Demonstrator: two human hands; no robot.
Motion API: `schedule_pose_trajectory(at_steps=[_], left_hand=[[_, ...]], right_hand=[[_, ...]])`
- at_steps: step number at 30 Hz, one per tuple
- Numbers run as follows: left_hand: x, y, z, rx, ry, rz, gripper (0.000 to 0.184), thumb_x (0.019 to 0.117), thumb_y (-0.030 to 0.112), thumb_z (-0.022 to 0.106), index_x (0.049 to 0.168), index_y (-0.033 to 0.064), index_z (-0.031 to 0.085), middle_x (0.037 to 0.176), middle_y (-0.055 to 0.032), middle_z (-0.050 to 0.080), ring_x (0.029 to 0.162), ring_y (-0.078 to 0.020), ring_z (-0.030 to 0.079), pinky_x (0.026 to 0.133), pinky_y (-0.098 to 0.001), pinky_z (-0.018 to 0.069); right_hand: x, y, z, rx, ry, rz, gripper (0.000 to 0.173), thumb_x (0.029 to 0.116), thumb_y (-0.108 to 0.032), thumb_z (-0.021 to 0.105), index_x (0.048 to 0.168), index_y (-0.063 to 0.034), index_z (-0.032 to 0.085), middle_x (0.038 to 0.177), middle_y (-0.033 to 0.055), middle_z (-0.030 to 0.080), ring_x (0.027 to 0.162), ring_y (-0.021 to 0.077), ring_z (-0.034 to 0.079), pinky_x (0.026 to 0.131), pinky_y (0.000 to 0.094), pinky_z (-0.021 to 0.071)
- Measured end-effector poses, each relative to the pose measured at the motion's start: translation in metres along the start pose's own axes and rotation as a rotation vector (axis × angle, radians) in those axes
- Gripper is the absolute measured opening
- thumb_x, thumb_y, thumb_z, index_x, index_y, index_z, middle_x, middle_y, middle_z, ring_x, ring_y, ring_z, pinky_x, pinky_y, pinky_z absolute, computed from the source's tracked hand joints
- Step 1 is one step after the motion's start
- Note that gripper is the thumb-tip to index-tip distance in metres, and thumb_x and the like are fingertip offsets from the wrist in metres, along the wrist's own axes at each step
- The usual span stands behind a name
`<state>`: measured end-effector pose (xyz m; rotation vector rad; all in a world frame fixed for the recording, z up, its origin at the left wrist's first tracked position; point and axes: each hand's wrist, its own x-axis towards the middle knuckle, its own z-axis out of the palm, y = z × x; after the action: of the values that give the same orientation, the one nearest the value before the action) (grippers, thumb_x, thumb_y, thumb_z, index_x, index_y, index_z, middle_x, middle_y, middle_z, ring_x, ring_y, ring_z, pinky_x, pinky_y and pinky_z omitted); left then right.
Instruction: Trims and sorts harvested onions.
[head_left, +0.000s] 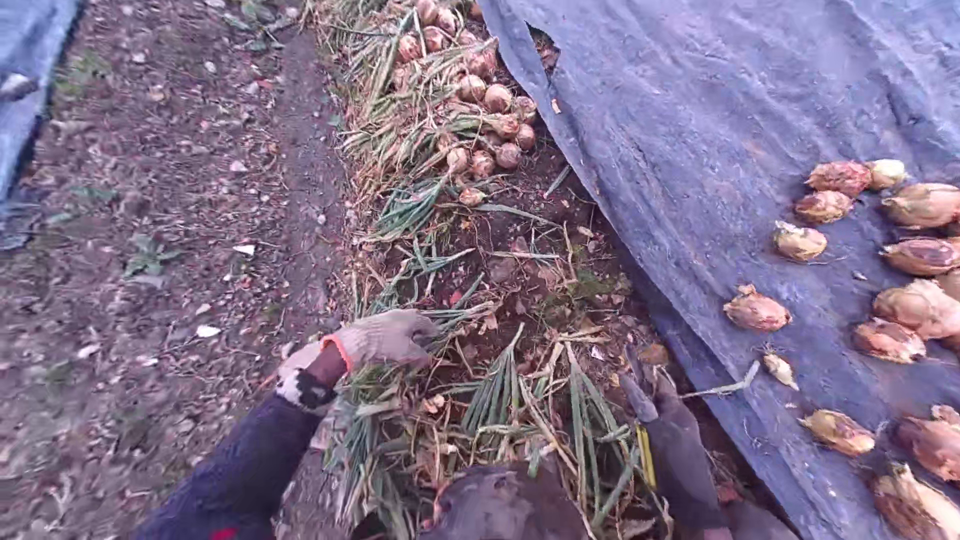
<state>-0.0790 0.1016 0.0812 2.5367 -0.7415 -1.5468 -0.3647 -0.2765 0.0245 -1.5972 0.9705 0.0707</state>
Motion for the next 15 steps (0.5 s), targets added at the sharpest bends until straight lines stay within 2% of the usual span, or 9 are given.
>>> schedule_pose_trajectory(at_steps=[1,3,4,6,9,11,13,14,15], left_hand=[[0.017,0.002,-0.023,-0.064,0.215,0.012,0.038,0.0880,0.041,0.075,0.121,0.0210,0.074,0.122,-0.0057,0.070,0.113,-0.0246,0.065,0.099,-0.0563,0.0524],[0.065,0.007,-0.064,-0.124,0.589,-0.018,0.040,0.0937,0.033,0.066,0.131,0.0169,0.068,0.135,-0.0111,0.063,0.122,-0.0275,0.062,0.103,-0.0540,0.0511],[0.091,0.009,-0.084,-0.141,0.739,-0.043,0.043,0.0943,0.033,0.065,0.134,0.0165,0.067,0.137,-0.0121,0.062,0.122,-0.0285,0.062,0.102,-0.0538,0.0515],[0.141,0.015,-0.123,-0.158,0.975,-0.110,0.051,0.0932,0.042,0.068,0.137,0.0160,0.063,0.140,-0.0150,0.059,0.122,-0.0328,0.062,0.099,-0.0560,0.0534],[0.199,0.023,-0.166,-0.163,1.111,-0.233,0.068,0.0917,0.044,0.071,0.149,0.0150,0.050,0.147,-0.0226,0.050,0.123,-0.0432,0.059,0.094,-0.0648,0.0529],[0.226,0.027,-0.182,-0.171,1.116,-0.308,0.071,0.0903,0.029,0.071,0.154,0.0150,0.043,0.147,-0.0261,0.049,0.123,-0.0484,0.057,0.093,-0.0688,0.0502],[0.235,0.027,-0.191,-0.291,1.150,-0.314,0.064,0.0887,0.015,0.067,0.150,0.0164,0.049,0.144,-0.0214,0.054,0.121,-0.0447,0.060,0.092,-0.0671,0.0526],[0.234,0.025,-0.193,-0.448,1.176,-0.260,0.057,0.0901,0.013,0.064,0.146,0.0162,0.054,0.140,-0.0176,0.060,0.120,-0.0397,0.063,0.093,-0.0651,0.0531],[0.230,0.023,-0.192,-0.649,1.186,-0.181,0.050,0.0915,0.012,0.063,0.142,0.0144,0.059,0.132,-0.0148,0.066,0.113,-0.0333,0.067,0.091,-0.0601,0.0553]], right_hand=[[0.001,-0.002,0.005,0.024,0.000,0.019,0.054,0.0919,-0.044,0.072,0.134,-0.0113,0.063,0.109,0.0086,0.073,0.092,0.0173,0.071,0.083,0.0428,0.0611],[0.004,-0.008,0.016,0.082,0.003,0.053,0.048,0.0935,-0.038,0.072,0.133,-0.0109,0.064,0.101,0.0087,0.073,0.079,0.0174,0.069,0.071,0.0406,0.0603],[0.006,-0.012,0.023,0.126,0.002,0.044,0.044,0.0945,-0.036,0.071,0.129,-0.0094,0.065,0.091,0.0078,0.071,0.070,0.0165,0.066,0.062,0.0380,0.0586],[0.009,-0.027,0.034,0.182,-0.014,0.055,0.039,0.0969,-0.033,0.069,0.125,-0.0058,0.065,0.079,0.0066,0.069,0.060,0.0154,0.063,0.054,0.0345,0.0566],[0.011,-0.056,0.044,0.142,-0.075,0.098,0.042,0.0992,-0.035,0.065,0.126,-0.0030,0.064,0.078,0.0072,0.068,0.062,0.0170,0.064,0.057,0.0354,0.0576],[0.012,-0.075,0.045,0.157,-0.116,0.095,0.040,0.0997,-0.032,0.065,0.126,-0.0021,0.063,0.078,0.0074,0.068,0.064,0.0173,0.065,0.059,0.0356,0.0585],[0.012,-0.096,0.043,0.216,-0.134,0.105,0.040,0.0996,-0.030,0.066,0.128,-0.0026,0.063,0.077,0.0064,0.067,0.062,0.0154,0.064,0.058,0.0328,0.0570],[0.014,-0.107,0.040,0.243,-0.145,0.119,0.040,0.0997,-0.030,0.066,0.129,-0.0038,0.062,0.077,0.0059,0.067,0.062,0.0145,0.062,0.056,0.0318,0.0562],[0.018,-0.116,0.038,0.259,-0.163,0.128,0.039,0.1000,-0.031,0.065,0.130,-0.0059,0.061,0.077,0.0055,0.065,0.061,0.0142,0.061,0.055,0.0318,0.0552]])
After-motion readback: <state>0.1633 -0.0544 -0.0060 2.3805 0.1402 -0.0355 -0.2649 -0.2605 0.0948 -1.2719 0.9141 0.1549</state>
